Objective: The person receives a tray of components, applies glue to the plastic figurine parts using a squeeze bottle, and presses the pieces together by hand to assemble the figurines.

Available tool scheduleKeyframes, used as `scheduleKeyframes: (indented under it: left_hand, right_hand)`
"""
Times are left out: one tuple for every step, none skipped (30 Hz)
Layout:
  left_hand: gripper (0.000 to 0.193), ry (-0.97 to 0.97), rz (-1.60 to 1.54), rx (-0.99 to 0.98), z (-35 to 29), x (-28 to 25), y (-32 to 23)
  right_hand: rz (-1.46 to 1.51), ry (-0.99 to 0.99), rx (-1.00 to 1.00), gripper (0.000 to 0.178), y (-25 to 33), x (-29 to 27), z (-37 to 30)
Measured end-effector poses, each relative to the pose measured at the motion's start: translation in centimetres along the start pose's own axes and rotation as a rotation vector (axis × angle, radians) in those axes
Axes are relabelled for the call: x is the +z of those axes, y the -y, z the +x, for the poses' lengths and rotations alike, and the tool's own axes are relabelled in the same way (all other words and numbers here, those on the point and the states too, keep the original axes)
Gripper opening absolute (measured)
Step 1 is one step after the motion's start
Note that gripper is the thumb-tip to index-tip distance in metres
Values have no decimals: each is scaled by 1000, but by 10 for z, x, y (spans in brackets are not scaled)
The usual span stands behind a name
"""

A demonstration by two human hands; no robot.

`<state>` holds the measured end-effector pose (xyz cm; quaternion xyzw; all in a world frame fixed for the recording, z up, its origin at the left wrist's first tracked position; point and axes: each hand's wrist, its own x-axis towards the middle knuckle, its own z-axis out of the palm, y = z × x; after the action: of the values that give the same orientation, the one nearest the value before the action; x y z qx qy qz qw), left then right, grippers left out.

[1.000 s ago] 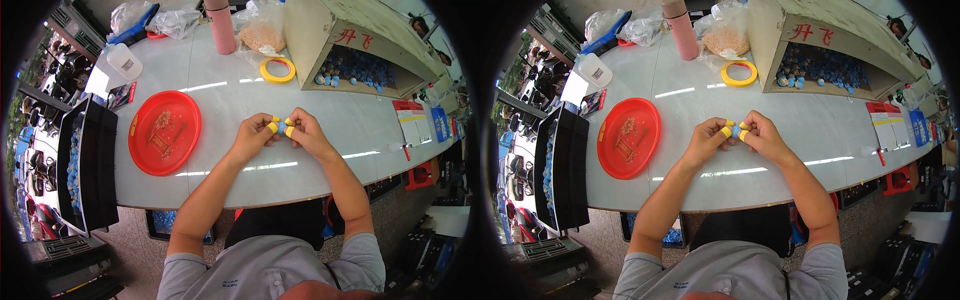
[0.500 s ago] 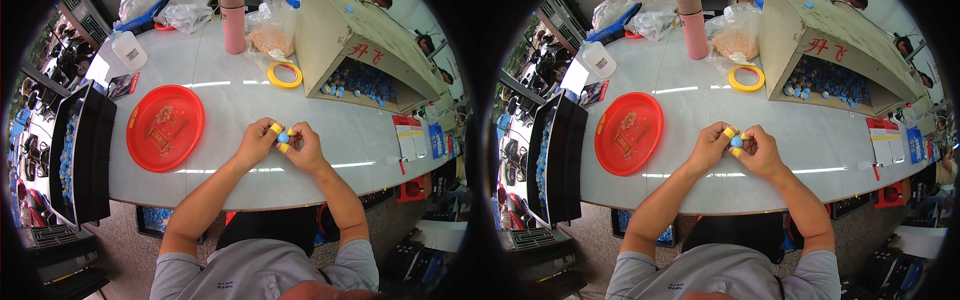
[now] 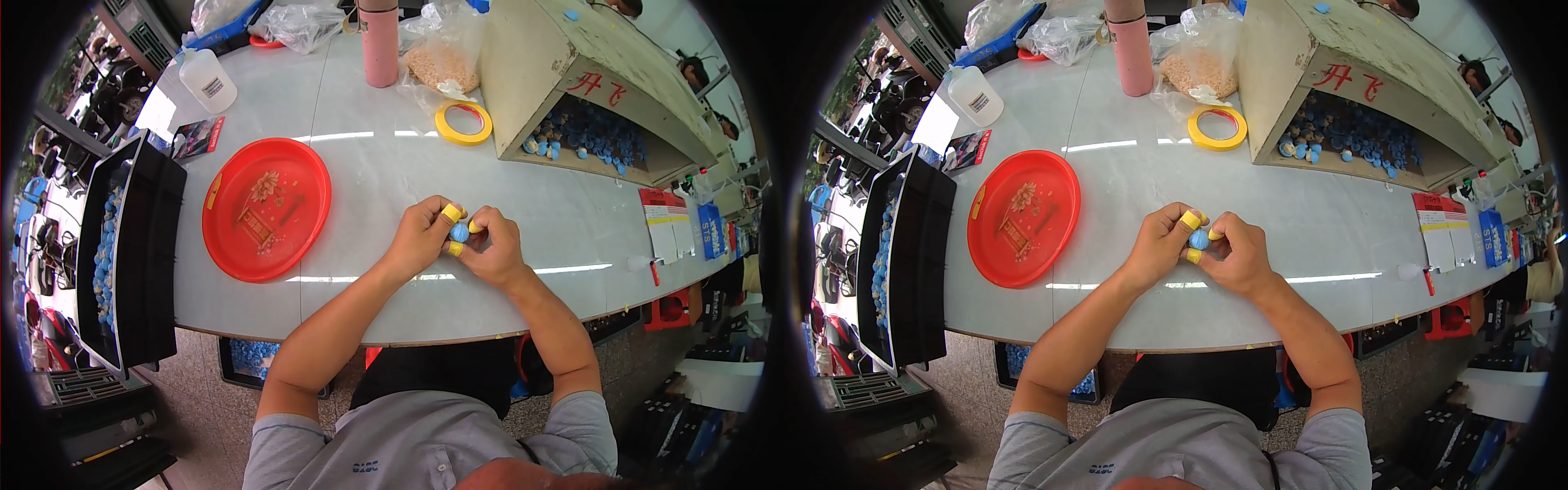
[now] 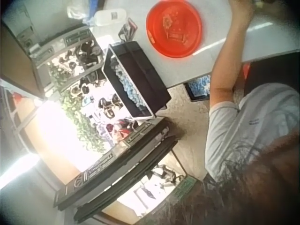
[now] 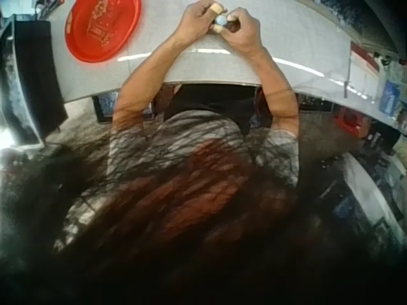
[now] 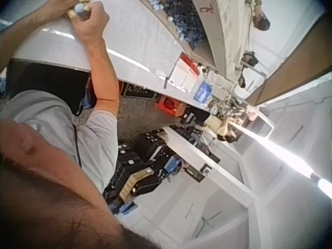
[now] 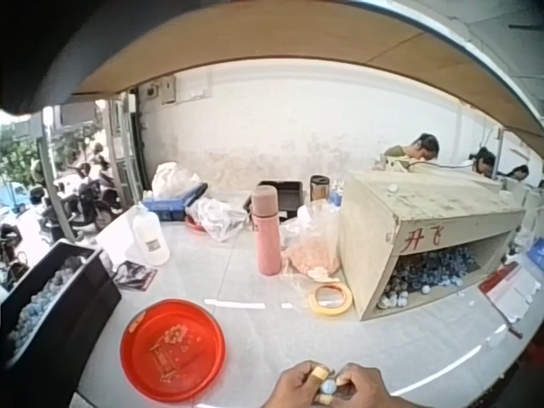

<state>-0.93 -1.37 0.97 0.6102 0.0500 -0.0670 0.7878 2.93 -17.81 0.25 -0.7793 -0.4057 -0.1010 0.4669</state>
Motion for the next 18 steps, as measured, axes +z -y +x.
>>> scheduleKeyframes:
  left_hand:
    - [28, 9, -4, -22, 0, 0, 0]
    - [28, 9, -3, -21, 0, -1, 0]
    - [28, 4, 6, -9, 1, -1, 0]
    - [28, -2, 14, 3, 1, -1, 1]
    - [28, 0, 16, 4, 1, -2, 0]
    - [27, -1, 18, 3, 1, -3, 0]
    - [26, -1, 20, 3, 1, -3, 0]
    - [26, 0, 21, 4, 1, -3, 0]
    - [26, 2, 22, 17, 1, -3, 0]
    - [27, 4, 24, 30, 1, -3, 0]
    - [27, 6, 25, 32, 1, -4, -1]
    - [28, 38, 13, 9, 1, -5, -1]
    - [29, 71, 1, -15, 1, -6, -2]
    - [29, 73, 3, -13, 1, -6, -1]
    - [27, 86, -50, -9, 0, -6, 0]
    - [25, 99, -103, -6, 0, -6, 0]
    - [25, 102, -103, -5, 0, -6, -2]
    - [24, 130, -134, -37, 0, -7, -4]
  right_hand:
    - [1, -10, 18, 53, 0, 0, 0]
    - [4, -21, 34, 52, 0, 1, 0]
    - [4, -21, 34, 52, 1, 0, 0]
    - [-2, -13, 49, 51, 3, 0, 1]
    - [-9, -5, 65, 50, 4, -1, 2]
    - [-9, -7, 64, 50, 4, 0, 3]
    - [5, -28, 64, 49, 4, 1, 4]
    - [19, -49, 64, 48, 4, 1, 5]
    - [18, -51, 64, 48, 4, 1, 5]
    - [18, -58, 66, 47, 4, 1, 5]
    - [18, -66, 68, 47, 4, 0, 5]
    - [17, -69, 67, 47, 4, 0, 5]
    - [17, -90, 78, 46, 3, 0, 5]
    - [17, -112, 89, 46, 3, 0, 5]
    - [15, -115, 88, 46, 2, -1, 5]
    - [-7, -115, 95, 46, 1, -1, 5]
    - [-29, -114, 104, 47, 1, -2, 4]
    - [-31, -116, 104, 47, 1, -3, 4]
